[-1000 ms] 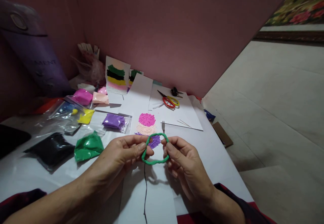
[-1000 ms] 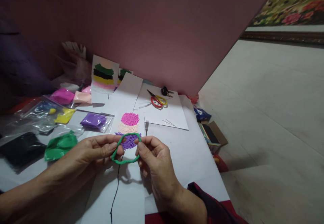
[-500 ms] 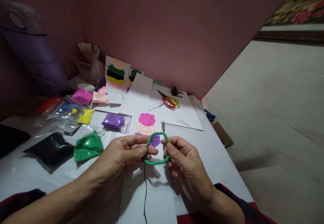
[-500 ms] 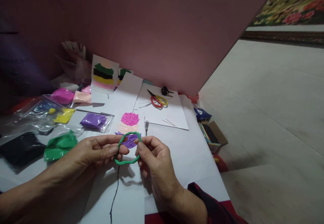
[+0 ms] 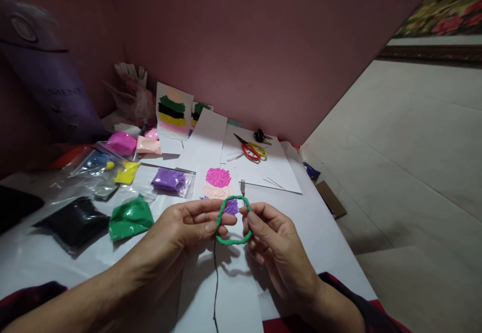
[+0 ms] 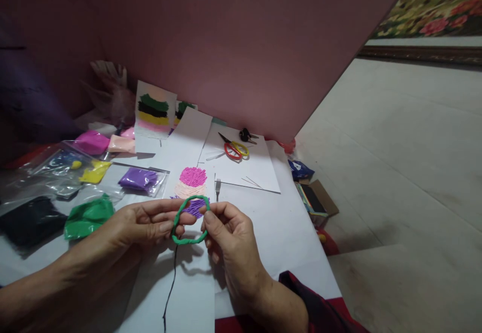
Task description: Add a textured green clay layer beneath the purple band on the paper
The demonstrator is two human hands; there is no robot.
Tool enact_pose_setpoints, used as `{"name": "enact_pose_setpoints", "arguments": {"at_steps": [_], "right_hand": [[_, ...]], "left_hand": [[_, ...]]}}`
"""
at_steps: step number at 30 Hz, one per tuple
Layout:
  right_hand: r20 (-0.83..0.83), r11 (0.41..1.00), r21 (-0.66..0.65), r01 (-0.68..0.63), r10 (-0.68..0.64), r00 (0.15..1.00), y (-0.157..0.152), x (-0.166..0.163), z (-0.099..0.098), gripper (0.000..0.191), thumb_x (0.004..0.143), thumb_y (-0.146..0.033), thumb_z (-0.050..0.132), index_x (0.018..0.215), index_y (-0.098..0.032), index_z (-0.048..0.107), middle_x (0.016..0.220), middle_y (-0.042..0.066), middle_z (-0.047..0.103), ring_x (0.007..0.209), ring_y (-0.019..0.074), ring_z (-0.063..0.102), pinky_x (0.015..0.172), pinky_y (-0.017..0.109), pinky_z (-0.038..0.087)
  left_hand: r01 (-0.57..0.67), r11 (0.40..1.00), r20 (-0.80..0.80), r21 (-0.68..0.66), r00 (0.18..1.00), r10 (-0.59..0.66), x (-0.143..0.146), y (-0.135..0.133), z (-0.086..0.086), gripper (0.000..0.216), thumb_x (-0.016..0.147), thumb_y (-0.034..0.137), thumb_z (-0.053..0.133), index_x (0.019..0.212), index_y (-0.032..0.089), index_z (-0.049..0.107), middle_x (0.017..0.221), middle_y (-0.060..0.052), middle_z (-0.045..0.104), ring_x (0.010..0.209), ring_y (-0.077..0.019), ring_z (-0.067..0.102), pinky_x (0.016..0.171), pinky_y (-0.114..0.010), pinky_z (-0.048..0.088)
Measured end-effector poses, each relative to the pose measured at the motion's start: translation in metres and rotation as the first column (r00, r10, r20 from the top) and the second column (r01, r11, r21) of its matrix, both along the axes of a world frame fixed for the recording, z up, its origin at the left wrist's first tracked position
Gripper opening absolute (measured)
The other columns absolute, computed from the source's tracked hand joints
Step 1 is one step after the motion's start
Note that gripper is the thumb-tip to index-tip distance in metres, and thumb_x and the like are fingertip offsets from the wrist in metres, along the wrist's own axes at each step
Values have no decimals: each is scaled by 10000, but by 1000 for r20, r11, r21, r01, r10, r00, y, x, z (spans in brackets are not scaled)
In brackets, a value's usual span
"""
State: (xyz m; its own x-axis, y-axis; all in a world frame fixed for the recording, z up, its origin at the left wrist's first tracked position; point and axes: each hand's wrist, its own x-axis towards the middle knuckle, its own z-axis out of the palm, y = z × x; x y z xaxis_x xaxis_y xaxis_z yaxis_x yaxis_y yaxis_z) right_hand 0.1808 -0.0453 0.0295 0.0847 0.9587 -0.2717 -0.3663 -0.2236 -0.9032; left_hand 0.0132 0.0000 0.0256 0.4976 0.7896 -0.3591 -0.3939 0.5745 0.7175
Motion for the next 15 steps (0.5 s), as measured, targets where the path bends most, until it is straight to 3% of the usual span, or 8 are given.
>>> {"name": "enact_pose_setpoints", "arguments": {"at_steps": [6,15], "right_hand": [[12,1000,13,-1,1,1000,0,1,-2,296,726,-386,789,842,-154,647,644,-34,538,443,33,401,363,132,274],[-2,1000,8,10,-10,1000,0,1,-1,319,708,-389,804,836,-145,644,632,-41,530,439,27,394,371,132,268]], "left_hand": [[-3,1000,-59,8,998,3,0,-2,4,239,670,75,792,892,160,763,819,-62,769,684,-153,694,703,-236,532],[-3,1000,37,-9,999,3,1,0,-1,277,674,58,785,936,141,748,877,-75,766,738,-162,708,741,-244,550]]}}
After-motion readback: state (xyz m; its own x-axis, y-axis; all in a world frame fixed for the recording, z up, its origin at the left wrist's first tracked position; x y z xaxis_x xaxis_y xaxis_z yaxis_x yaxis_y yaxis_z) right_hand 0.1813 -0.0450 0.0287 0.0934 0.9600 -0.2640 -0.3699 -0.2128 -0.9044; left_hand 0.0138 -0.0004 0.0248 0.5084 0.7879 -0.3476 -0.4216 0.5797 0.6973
